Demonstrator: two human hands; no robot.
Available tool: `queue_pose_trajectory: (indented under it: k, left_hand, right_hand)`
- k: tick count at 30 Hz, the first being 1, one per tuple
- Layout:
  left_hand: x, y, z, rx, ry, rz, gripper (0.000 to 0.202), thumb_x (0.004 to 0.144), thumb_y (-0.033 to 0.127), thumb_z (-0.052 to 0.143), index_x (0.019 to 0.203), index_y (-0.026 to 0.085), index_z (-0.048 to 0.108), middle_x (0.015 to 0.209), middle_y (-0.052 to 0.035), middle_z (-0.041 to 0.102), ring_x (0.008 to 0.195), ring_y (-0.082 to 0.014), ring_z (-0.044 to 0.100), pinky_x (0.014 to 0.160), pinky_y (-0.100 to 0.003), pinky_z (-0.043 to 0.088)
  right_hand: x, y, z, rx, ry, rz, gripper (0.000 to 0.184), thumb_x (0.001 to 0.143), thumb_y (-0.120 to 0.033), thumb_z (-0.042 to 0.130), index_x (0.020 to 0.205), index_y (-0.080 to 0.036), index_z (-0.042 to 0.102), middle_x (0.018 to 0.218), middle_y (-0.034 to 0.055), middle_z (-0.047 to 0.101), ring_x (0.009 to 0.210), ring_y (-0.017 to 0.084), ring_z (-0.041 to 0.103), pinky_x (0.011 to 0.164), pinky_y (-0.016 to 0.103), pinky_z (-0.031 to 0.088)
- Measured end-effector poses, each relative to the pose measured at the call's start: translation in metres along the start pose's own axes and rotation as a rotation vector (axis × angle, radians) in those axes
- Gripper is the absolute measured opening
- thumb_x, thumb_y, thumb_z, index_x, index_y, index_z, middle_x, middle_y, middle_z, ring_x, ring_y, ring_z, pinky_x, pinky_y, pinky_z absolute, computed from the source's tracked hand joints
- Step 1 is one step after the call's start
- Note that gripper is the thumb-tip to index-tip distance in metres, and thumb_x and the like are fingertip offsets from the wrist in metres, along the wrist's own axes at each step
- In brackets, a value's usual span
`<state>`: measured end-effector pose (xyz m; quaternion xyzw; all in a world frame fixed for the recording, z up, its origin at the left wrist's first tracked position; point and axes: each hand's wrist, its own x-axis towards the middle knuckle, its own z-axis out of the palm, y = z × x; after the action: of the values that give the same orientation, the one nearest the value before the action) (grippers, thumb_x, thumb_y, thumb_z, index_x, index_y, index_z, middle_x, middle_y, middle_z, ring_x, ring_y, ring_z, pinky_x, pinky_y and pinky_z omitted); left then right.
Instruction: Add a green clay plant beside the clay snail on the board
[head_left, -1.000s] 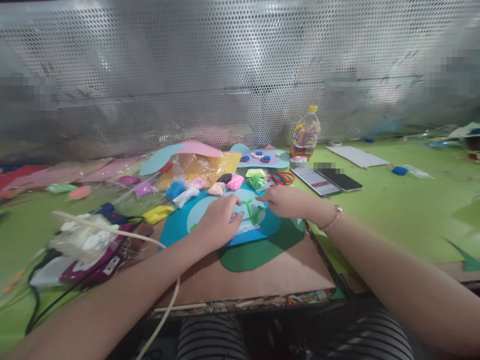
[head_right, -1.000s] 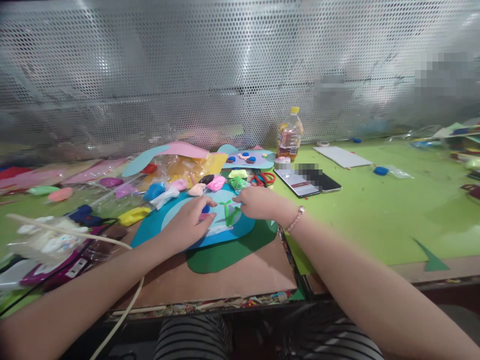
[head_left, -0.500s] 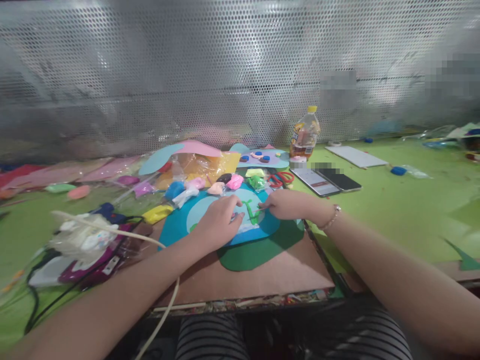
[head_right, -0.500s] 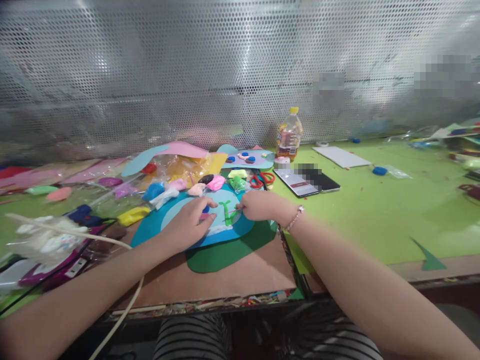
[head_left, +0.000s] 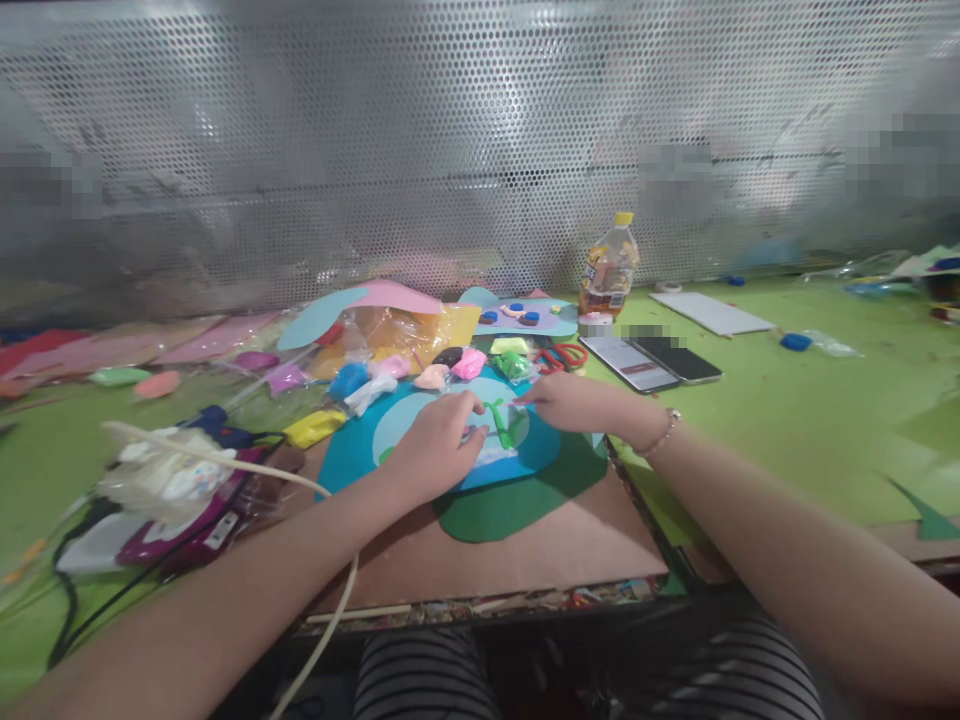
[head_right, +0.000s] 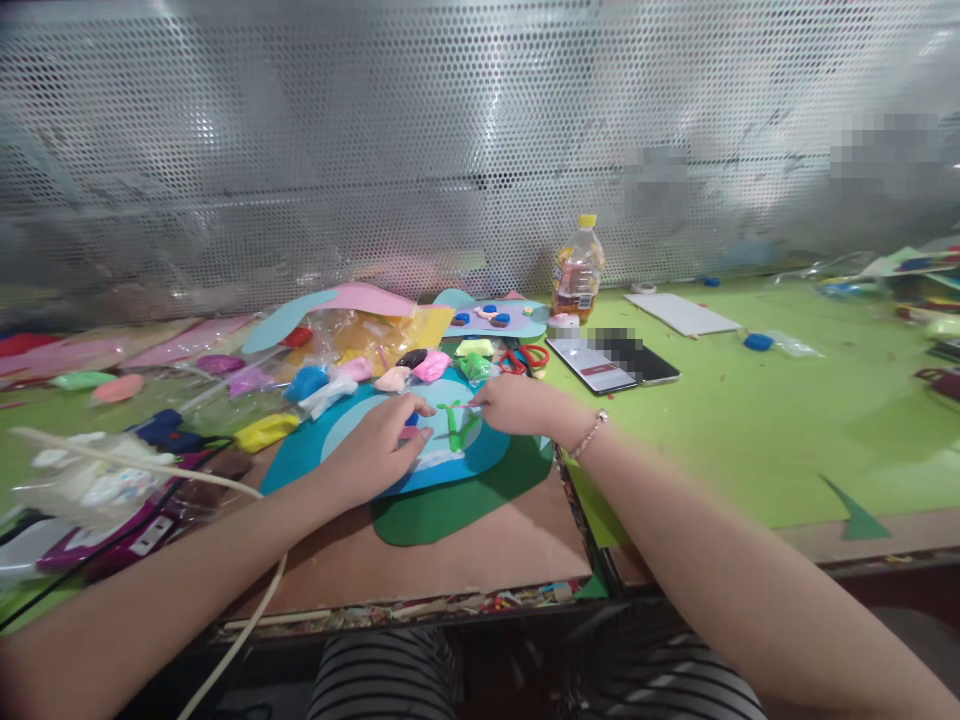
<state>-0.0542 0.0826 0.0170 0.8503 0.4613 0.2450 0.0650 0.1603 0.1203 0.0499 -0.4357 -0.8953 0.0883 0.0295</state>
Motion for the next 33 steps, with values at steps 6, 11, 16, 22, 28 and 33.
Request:
queue_pose_trajectory:
  k: [6,11,16,22,28,33]
  left_hand:
    - [-0.001,-0.001,0.001,-0.023,-0.004,0.005,0.012,0.085,0.025,0.046,0.096,0.019,0.047,0.098,-0.0068,0.057,0.095,-0.0225,0.056,0.08,-0.038,0.046]
    - [-0.003,0.001,0.001,-0.014,-0.057,0.083,0.018,0.087,0.026,0.044,0.103,0.019,0.048,0.107,-0.0078,0.057,0.102,-0.0231,0.053,0.086,-0.04,0.045]
    - [-0.005,0.009,-0.005,-0.009,-0.142,0.241,0.024,0.089,0.027,0.044,0.11,0.018,0.049,0.114,-0.0091,0.056,0.109,-0.0233,0.05,0.094,-0.041,0.04]
    - [-0.007,0.01,-0.008,-0.012,-0.297,0.487,0.037,0.089,0.037,0.048,0.12,0.017,0.05,0.126,-0.0103,0.052,0.118,-0.0237,0.046,0.102,-0.038,0.033]
    - [-0.013,0.022,-0.012,0.011,-0.485,0.61,0.069,0.08,0.055,0.056,0.137,0.019,0.037,0.142,-0.0098,0.038,0.129,-0.0268,0.035,0.108,-0.042,0.021]
    - [-0.015,0.026,-0.011,0.021,-0.503,0.584,0.068,0.084,0.054,0.051,0.139,0.019,0.033,0.143,-0.0083,0.037,0.128,-0.0262,0.036,0.107,-0.04,0.022]
  right_hand:
    - [0.002,-0.004,-0.003,0.176,0.219,0.09,0.033,0.092,-0.032,0.035,0.081,-0.016,0.061,0.076,0.0066,0.063,0.069,0.017,0.055,0.06,0.025,0.038]
    - [0.008,-0.003,0.004,0.404,0.313,0.042,0.036,0.093,-0.037,0.031,0.088,-0.018,0.061,0.087,0.0065,0.064,0.08,0.018,0.057,0.072,0.029,0.042]
    - [0.017,0.006,0.02,0.516,0.366,0.064,0.04,0.086,-0.019,0.038,0.124,-0.021,0.051,0.086,0.0048,0.063,0.078,0.018,0.057,0.075,0.032,0.045]
    - [0.019,0.004,0.022,0.748,0.522,-0.038,0.03,0.082,-0.02,0.041,0.109,-0.021,0.052,0.083,0.0025,0.057,0.073,0.015,0.055,0.071,0.031,0.047]
    - [0.014,-0.003,0.012,1.331,0.369,-0.071,0.026,0.079,-0.023,0.043,0.104,-0.021,0.044,0.108,0.0051,0.06,0.075,0.014,0.063,0.066,0.029,0.049]
    - [0.011,-0.007,0.01,1.133,0.309,0.015,0.017,0.084,-0.027,0.043,0.093,-0.016,0.052,0.072,0.003,0.064,0.053,0.011,0.057,0.053,0.023,0.043]
